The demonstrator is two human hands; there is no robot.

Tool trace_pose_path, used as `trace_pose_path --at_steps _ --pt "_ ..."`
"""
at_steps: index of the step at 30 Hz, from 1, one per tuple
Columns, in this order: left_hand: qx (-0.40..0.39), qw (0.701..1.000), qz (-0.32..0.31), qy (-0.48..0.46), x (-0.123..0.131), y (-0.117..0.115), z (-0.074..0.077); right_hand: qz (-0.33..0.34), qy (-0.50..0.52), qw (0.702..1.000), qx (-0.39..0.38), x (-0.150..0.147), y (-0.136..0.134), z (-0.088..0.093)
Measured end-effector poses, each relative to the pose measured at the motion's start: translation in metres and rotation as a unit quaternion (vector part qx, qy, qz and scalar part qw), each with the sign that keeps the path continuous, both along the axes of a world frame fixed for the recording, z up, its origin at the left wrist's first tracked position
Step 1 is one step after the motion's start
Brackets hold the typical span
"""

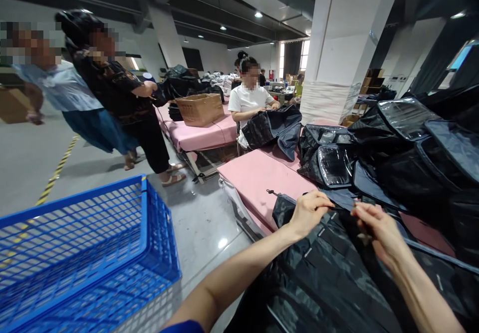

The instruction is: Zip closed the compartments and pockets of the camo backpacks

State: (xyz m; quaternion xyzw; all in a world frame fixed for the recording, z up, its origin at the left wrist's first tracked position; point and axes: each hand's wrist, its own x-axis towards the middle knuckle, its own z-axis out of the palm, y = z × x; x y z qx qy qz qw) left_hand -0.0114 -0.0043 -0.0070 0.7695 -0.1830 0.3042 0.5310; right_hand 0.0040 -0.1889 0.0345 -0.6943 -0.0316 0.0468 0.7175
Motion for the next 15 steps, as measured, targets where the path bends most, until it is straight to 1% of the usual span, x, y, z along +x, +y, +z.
trace_pose_path --at_steps 2,4,6,8,10,11,13,15 --pt "0.007 1.0 -0.006 -0.029 0.002 0.005 0.003 0.043 0.043 0.998 -0.02 -0.004 0.012 -0.007" --pt "0.024 0.999 -0.01 -0.039 0.003 0.009 0.005 0.088 0.078 0.992 -0.036 -0.008 0.027 -0.012" --pt "0.042 0.998 -0.024 -0.032 0.004 0.014 0.005 0.123 0.092 0.987 -0.051 -0.009 0.039 -0.014" --pt "0.048 0.998 -0.04 -0.01 0.005 0.021 0.005 0.142 0.088 0.983 -0.071 -0.008 0.048 -0.014" --pt "0.025 0.998 -0.042 0.03 0.005 0.034 0.005 0.151 0.078 0.98 -0.103 -0.005 0.055 -0.014" --pt "0.0 0.998 -0.029 0.063 0.005 0.042 0.005 0.155 0.073 0.977 -0.124 -0.003 0.058 -0.014" --pt "-0.055 0.987 0.023 0.149 0.004 0.059 0.0 0.165 0.056 0.971 -0.166 -0.001 0.063 -0.015" --pt "-0.073 0.97 0.057 0.224 0.001 0.074 -0.01 0.171 0.034 0.964 -0.201 0.001 0.068 -0.017"
